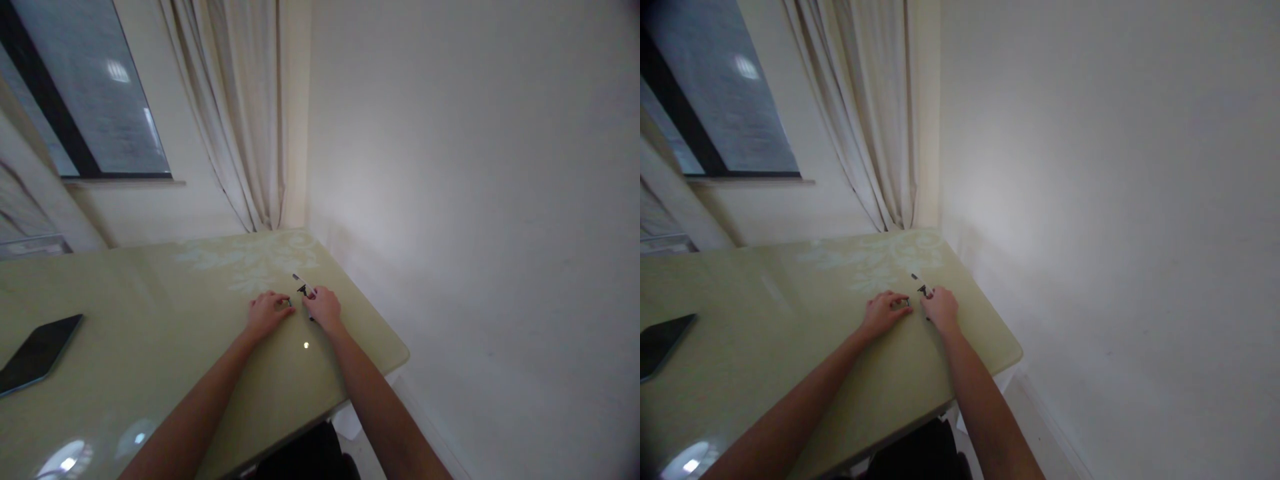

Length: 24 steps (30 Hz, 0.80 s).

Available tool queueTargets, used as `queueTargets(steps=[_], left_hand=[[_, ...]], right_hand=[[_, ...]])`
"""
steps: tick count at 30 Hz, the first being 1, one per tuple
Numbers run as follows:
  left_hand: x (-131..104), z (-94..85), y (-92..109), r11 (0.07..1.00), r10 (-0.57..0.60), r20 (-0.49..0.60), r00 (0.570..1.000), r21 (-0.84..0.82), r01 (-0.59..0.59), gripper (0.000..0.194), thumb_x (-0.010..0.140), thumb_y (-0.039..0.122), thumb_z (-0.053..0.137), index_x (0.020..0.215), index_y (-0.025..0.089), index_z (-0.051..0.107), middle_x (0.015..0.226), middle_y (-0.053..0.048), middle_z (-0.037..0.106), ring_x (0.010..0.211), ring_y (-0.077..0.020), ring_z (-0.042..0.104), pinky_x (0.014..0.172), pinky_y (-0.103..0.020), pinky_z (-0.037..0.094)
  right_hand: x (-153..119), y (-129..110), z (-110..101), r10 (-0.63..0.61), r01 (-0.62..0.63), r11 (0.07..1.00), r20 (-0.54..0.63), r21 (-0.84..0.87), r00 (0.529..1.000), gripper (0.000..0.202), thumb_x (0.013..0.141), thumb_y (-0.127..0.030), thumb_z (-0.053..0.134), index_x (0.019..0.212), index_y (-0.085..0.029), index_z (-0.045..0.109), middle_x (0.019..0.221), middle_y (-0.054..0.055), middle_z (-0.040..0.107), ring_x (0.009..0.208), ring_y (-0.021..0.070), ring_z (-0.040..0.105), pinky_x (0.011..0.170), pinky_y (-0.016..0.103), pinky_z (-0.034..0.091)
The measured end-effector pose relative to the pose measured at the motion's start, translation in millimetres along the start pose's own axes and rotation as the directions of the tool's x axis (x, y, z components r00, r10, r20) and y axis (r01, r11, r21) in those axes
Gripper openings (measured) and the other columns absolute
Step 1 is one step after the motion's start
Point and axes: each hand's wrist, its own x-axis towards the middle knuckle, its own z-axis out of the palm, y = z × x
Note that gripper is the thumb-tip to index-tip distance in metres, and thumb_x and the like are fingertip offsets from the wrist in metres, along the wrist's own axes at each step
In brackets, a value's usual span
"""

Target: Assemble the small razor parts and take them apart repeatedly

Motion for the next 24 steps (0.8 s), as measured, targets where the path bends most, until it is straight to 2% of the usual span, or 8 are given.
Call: queueTargets(steps=[9, 12, 14, 18, 24], left_hand=[[-4, 2.9, -7, 1.000, 0.020, 0.012, 1.000, 0.020, -0.020, 0.040, 0.086, 0.050, 0.069, 0.121, 0.031, 0.074, 0.111, -0.007, 0.071, 0.112, -0.0284, 0.061, 0.097, -0.041, 0.040], [-6, 3.5, -9, 1.000, 0.003, -0.007, 1.000, 0.031, -0.003, 0.040, 0.087, 0.050, 0.068, 0.121, 0.030, 0.074, 0.113, -0.008, 0.070, 0.111, -0.0291, 0.060, 0.097, -0.041, 0.041], [-7, 3.6, -10, 0.999, 0.003, -0.008, 1.000, 0.035, -0.003, 0.040, 0.088, 0.050, 0.067, 0.121, 0.030, 0.075, 0.113, -0.008, 0.070, 0.111, -0.0294, 0.060, 0.097, -0.042, 0.041], [-8, 3.4, -10, 0.999, 0.020, -0.011, 1.000, 0.037, -0.019, 0.039, 0.089, 0.049, 0.066, 0.121, 0.029, 0.074, 0.114, -0.009, 0.070, 0.112, -0.0299, 0.059, 0.098, -0.043, 0.041], [-8, 4.0, -8, 0.999, 0.007, -0.012, 1.000, 0.049, -0.006, 0.041, 0.088, 0.050, 0.067, 0.122, 0.027, 0.073, 0.114, -0.009, 0.070, 0.113, -0.0301, 0.060, 0.097, -0.042, 0.041]], right_hand=[[-1, -4, 3, -0.035, 0.035, 0.999, 0.009, 0.022, 0.999, 0.017, 0.086, -0.038, 0.069, 0.091, -0.023, 0.075, 0.092, 0.006, 0.077, 0.082, 0.0204, 0.070, 0.066, 0.025, 0.043], [-3, 0, 0, -0.100, 0.099, 0.992, 0.013, 0.075, 0.995, 0.026, 0.089, -0.046, 0.068, 0.091, -0.021, 0.075, 0.089, 0.006, 0.076, 0.080, 0.0186, 0.067, 0.065, 0.024, 0.041], [-4, 3, -3, -0.138, 0.140, 0.987, -0.025, 0.082, 0.990, 0.034, 0.097, -0.048, 0.059, 0.093, -0.018, 0.075, 0.091, 0.007, 0.075, 0.081, 0.0176, 0.066, 0.067, 0.024, 0.041], [-1, 11, -9, -0.158, 0.158, 0.987, -0.078, 0.000, 0.984, 0.040, 0.106, -0.034, 0.044, 0.099, -0.014, 0.077, 0.100, 0.013, 0.074, 0.089, 0.0176, 0.066, 0.075, 0.024, 0.041], [-1, 18, -17, -0.116, 0.111, 0.989, -0.051, -0.095, 0.992, 0.039, 0.104, -0.035, 0.048, 0.095, -0.017, 0.081, 0.097, 0.014, 0.076, 0.085, 0.0209, 0.068, 0.070, 0.026, 0.040]])
